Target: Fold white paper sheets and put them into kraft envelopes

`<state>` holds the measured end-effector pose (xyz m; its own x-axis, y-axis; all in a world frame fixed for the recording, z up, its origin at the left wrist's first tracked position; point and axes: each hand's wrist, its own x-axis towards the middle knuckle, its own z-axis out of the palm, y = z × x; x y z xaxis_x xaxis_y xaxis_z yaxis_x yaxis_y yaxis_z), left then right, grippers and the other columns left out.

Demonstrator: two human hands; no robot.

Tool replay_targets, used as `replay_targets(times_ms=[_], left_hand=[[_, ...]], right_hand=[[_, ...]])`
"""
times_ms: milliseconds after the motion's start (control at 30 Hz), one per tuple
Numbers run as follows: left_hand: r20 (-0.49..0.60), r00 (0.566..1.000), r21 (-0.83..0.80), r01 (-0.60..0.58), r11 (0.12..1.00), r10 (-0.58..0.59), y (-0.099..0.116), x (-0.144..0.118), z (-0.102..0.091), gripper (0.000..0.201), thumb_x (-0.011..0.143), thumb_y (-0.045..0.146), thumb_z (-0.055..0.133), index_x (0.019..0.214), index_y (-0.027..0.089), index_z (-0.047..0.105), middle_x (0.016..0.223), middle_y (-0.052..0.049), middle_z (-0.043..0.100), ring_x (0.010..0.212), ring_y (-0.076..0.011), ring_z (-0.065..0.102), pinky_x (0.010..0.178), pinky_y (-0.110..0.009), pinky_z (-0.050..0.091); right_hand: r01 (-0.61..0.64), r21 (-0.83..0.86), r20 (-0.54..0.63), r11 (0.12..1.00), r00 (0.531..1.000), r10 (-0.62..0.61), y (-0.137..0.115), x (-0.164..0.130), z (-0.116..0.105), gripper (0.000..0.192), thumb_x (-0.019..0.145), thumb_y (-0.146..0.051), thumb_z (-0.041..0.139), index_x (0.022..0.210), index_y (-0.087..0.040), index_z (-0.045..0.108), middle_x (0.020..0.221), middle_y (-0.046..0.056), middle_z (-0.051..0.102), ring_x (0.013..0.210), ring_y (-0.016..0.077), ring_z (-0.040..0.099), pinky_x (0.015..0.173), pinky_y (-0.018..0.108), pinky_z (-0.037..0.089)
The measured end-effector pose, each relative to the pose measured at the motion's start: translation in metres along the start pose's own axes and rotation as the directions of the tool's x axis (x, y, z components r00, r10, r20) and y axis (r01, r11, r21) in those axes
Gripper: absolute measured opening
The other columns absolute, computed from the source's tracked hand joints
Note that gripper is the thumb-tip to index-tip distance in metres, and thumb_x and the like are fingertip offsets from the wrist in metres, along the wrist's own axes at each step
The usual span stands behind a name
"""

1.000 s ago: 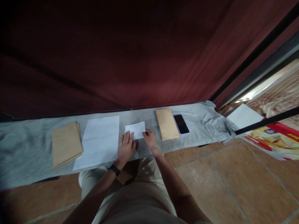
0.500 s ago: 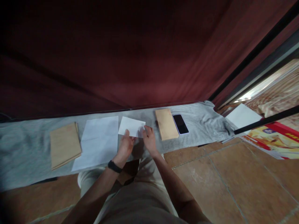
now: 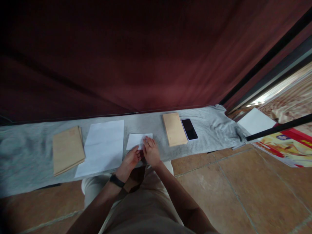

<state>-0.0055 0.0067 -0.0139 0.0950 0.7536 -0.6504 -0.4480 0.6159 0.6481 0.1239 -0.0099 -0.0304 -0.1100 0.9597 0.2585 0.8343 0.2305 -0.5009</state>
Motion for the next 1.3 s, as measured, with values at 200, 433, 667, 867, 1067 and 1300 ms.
replay_targets(times_ms=[200, 433, 667, 867, 1067, 1300], left_hand=[[0.096, 0.992, 0.259, 0.056, 0.964, -0.083, -0.007, -0.027, -0.025, 0.025, 0.088, 0.039, 0.067, 0.083, 0.014, 0.069, 0.079, -0.013, 0.075, 0.072, -0.0228, 0.074, 0.073, -0.037, 0.061], [0.458, 0.613, 0.776, -0.629, 0.047, 0.643, 0.007, -0.018, -0.014, 0.048, 0.1, 0.037, 0.041, 0.138, 0.013, 0.059, 0.152, -0.015, 0.052, 0.144, -0.0275, 0.044, 0.123, -0.048, 0.032], [0.629, 0.596, 0.778, -0.477, -0.41, 0.499, 0.006, 0.021, -0.02, 0.059, 0.103, 0.038, 0.032, 0.153, 0.007, 0.041, 0.16, -0.017, 0.039, 0.154, -0.0293, 0.026, 0.125, -0.052, 0.023], [0.635, 0.572, 0.772, -0.458, -0.44, 0.518, -0.002, 0.025, -0.028, 0.059, 0.103, 0.035, 0.033, 0.155, 0.008, 0.037, 0.162, -0.017, 0.035, 0.155, -0.0277, 0.024, 0.125, -0.052, 0.022], [0.576, 0.573, 0.817, -0.371, -0.442, 0.583, -0.004, 0.024, -0.03, 0.06, 0.102, 0.032, 0.033, 0.155, 0.002, 0.034, 0.163, -0.021, 0.032, 0.154, -0.0302, 0.025, 0.125, -0.052, 0.025], [0.571, 0.575, 0.818, -0.335, -0.468, 0.586, -0.007, 0.027, -0.03, 0.06, 0.102, 0.032, 0.033, 0.156, 0.004, 0.033, 0.163, -0.02, 0.032, 0.154, -0.0298, 0.025, 0.124, -0.052, 0.027]], right_hand=[[0.002, -0.061, 0.062, 0.998, 0.998, 0.002, 0.004, -0.003, 0.002, 0.045, 0.101, -0.02, 0.044, 0.144, -0.012, 0.053, 0.155, 0.013, 0.049, 0.147, 0.023, 0.04, 0.123, 0.043, 0.033], [0.056, -0.046, 0.081, 0.997, 0.995, -0.052, -0.002, 0.007, 0.002, 0.054, 0.097, -0.014, 0.043, 0.151, -0.011, 0.046, 0.156, 0.012, 0.047, 0.148, 0.0215, 0.039, 0.127, 0.043, 0.026], [0.052, -0.132, 0.107, 0.99, 0.994, -0.038, -0.003, 0.017, 0.007, 0.051, 0.101, -0.018, 0.04, 0.151, -0.014, 0.046, 0.157, 0.012, 0.046, 0.147, 0.0231, 0.04, 0.126, 0.043, 0.026], [0.023, -0.172, 0.088, 0.985, 0.996, -0.008, 0.005, 0.011, 0.006, 0.049, 0.104, -0.025, 0.041, 0.152, -0.016, 0.046, 0.161, 0.011, 0.04, 0.15, 0.0259, 0.036, 0.124, 0.047, 0.025], [-0.049, -0.222, 0.037, 0.974, 0.998, 0.058, 0.022, 0.006, -0.006, 0.05, 0.106, -0.029, 0.039, 0.153, -0.012, 0.043, 0.158, 0.013, 0.043, 0.148, 0.0275, 0.039, 0.123, 0.049, 0.026], [-0.033, -0.21, 0.015, 0.977, 0.999, 0.037, 0.005, 0.019, -0.001, 0.049, 0.107, -0.032, 0.034, 0.148, -0.009, 0.05, 0.155, 0.013, 0.048, 0.146, 0.0257, 0.041, 0.124, 0.045, 0.026]])
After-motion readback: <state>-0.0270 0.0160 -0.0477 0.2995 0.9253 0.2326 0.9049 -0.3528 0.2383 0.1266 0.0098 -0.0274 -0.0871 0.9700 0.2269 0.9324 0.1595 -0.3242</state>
